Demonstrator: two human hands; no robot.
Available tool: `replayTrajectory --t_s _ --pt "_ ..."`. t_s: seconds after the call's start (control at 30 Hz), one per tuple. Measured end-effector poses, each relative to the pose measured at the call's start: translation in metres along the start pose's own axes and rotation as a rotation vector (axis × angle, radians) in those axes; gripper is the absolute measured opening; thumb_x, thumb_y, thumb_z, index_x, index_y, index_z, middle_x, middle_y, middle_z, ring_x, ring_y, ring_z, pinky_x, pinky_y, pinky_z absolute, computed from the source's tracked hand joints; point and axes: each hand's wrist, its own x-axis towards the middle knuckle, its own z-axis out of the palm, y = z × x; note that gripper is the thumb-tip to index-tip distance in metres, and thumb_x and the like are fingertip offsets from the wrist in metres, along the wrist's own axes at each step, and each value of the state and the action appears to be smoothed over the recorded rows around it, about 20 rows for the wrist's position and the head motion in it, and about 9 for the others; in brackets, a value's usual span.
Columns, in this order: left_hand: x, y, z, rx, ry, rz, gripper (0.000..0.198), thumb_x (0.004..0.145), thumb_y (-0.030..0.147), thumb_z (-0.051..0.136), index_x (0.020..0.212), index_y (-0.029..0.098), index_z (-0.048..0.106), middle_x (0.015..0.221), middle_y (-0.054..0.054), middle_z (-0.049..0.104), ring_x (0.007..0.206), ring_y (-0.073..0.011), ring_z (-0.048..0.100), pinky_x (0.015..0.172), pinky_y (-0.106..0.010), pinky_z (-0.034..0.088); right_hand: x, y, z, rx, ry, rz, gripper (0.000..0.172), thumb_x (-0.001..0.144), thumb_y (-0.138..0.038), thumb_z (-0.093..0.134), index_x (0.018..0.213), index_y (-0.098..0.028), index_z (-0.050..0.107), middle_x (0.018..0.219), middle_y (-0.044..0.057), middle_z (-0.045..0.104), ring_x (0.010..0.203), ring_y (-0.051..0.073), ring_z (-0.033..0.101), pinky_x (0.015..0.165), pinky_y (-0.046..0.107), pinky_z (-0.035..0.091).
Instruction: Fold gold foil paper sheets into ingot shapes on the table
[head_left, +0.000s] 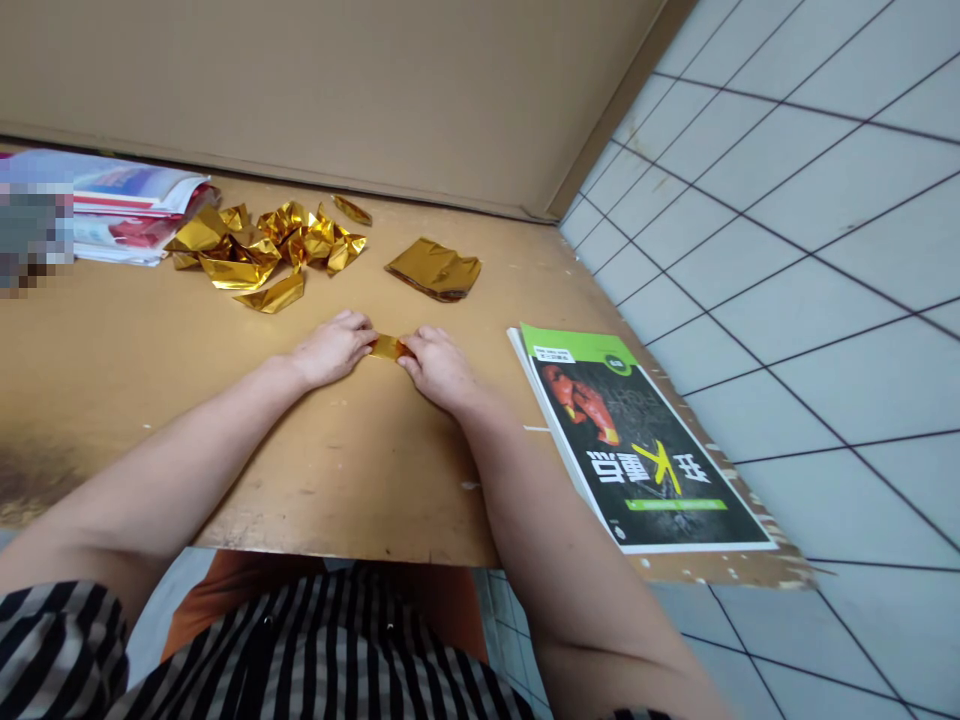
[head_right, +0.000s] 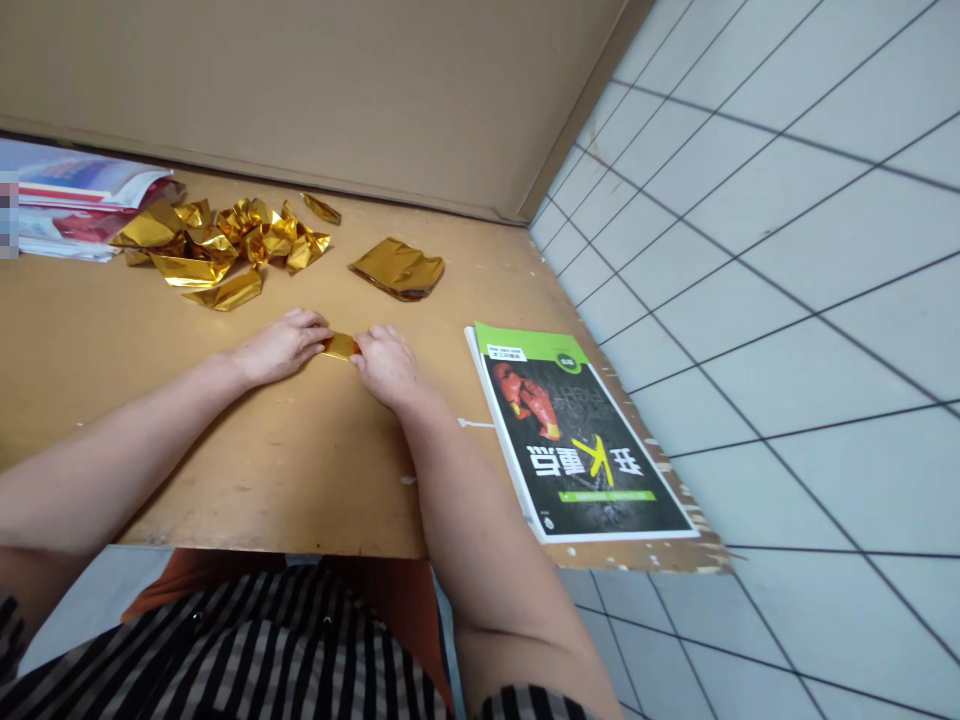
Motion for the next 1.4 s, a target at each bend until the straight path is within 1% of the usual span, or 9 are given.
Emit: replayTrajectory --t_s 0.17,0.43,0.63,0.73,0.83,1.03,1.2,1.4 --pt "0.001 0.007 -0.002 0.056 -0.035 0.012 0.033 0.095 0.027 0.043 0.118 0.021 0.066 0.113 -0.01 0.062 0.104 -0.0242 0.052 0.093 -0.039 0.046 -0.002 -0.004 -0.002 -0.045 -0.019 -0.023 0.033 0.095 -0.021 0.046 0.123 -0.017 0.063 0.111 0.012 0.061 0.103 0.024 0.052 0.09 0.036 0.039" --pt "0.002 0.01 -0.003 0.108 -0.07 0.003 0.035 0.098 0.031 0.04 0.123 0.023 0.062 0.116 -0.011 0.06 0.105 -0.0247 0.051 0.091 -0.038 0.043 -0.004 -0.009 -0.002 -0.082 -0.036 -0.012 0.038 0.096 -0.021 0.043 0.132 -0.019 0.057 0.116 0.015 0.059 0.106 0.026 0.05 0.086 0.036 0.038" --pt "0.003 0.013 -0.006 0.124 -0.102 -0.006 0.036 0.098 0.032 0.04 0.124 0.023 0.062 0.117 -0.01 0.059 0.107 -0.0248 0.05 0.093 -0.038 0.043 -0.005 -0.012 -0.005 -0.091 -0.056 0.008 0.039 0.096 -0.021 0.042 0.132 -0.019 0.057 0.117 0.016 0.059 0.108 0.027 0.05 0.088 0.037 0.039" --pt "0.003 0.014 -0.007 0.115 -0.094 -0.019 0.035 0.097 0.032 0.04 0.123 0.022 0.062 0.115 -0.01 0.06 0.105 -0.0241 0.052 0.093 -0.038 0.043 -0.005 -0.013 -0.006 -0.096 -0.06 0.01 0.038 0.096 -0.021 0.042 0.13 -0.016 0.058 0.117 0.016 0.059 0.108 0.027 0.051 0.09 0.037 0.04" --pt "0.003 0.013 -0.007 0.094 -0.06 -0.027 0.033 0.097 0.034 0.043 0.117 0.021 0.066 0.109 -0.009 0.062 0.102 -0.0231 0.053 0.094 -0.037 0.044 -0.006 -0.013 -0.008 -0.098 -0.052 0.026 0.035 0.096 -0.022 0.043 0.126 -0.014 0.061 0.116 0.015 0.06 0.108 0.026 0.052 0.093 0.036 0.04" --pt "0.002 0.005 -0.008 0.092 -0.019 -0.041 0.034 0.096 0.032 0.042 0.095 0.015 0.071 0.095 -0.009 0.066 0.093 -0.0221 0.059 0.089 -0.036 0.048 -0.006 -0.016 -0.008 -0.121 -0.049 0.065 0.033 0.097 -0.023 0.045 0.12 -0.012 0.064 0.115 0.016 0.062 0.11 0.026 0.055 0.095 0.036 0.042" --pt "0.003 -0.002 -0.005 0.069 0.021 -0.054 0.03 0.095 0.029 0.043 0.089 0.016 0.07 0.089 -0.009 0.068 0.088 -0.0211 0.061 0.083 -0.034 0.05 -0.006 -0.018 -0.008 -0.131 -0.046 0.101 0.033 0.097 -0.027 0.046 0.117 -0.01 0.066 0.113 0.018 0.063 0.109 0.028 0.056 0.093 0.038 0.043" --pt "0.003 -0.013 -0.006 0.106 0.05 -0.157 0.026 0.092 0.027 0.048 0.081 0.016 0.069 0.089 -0.01 0.069 0.088 -0.0232 0.062 0.084 -0.036 0.051 -0.007 -0.02 -0.012 -0.13 -0.062 0.168 0.035 0.097 -0.029 0.047 0.113 -0.008 0.069 0.112 0.02 0.063 0.109 0.029 0.057 0.092 0.039 0.045"
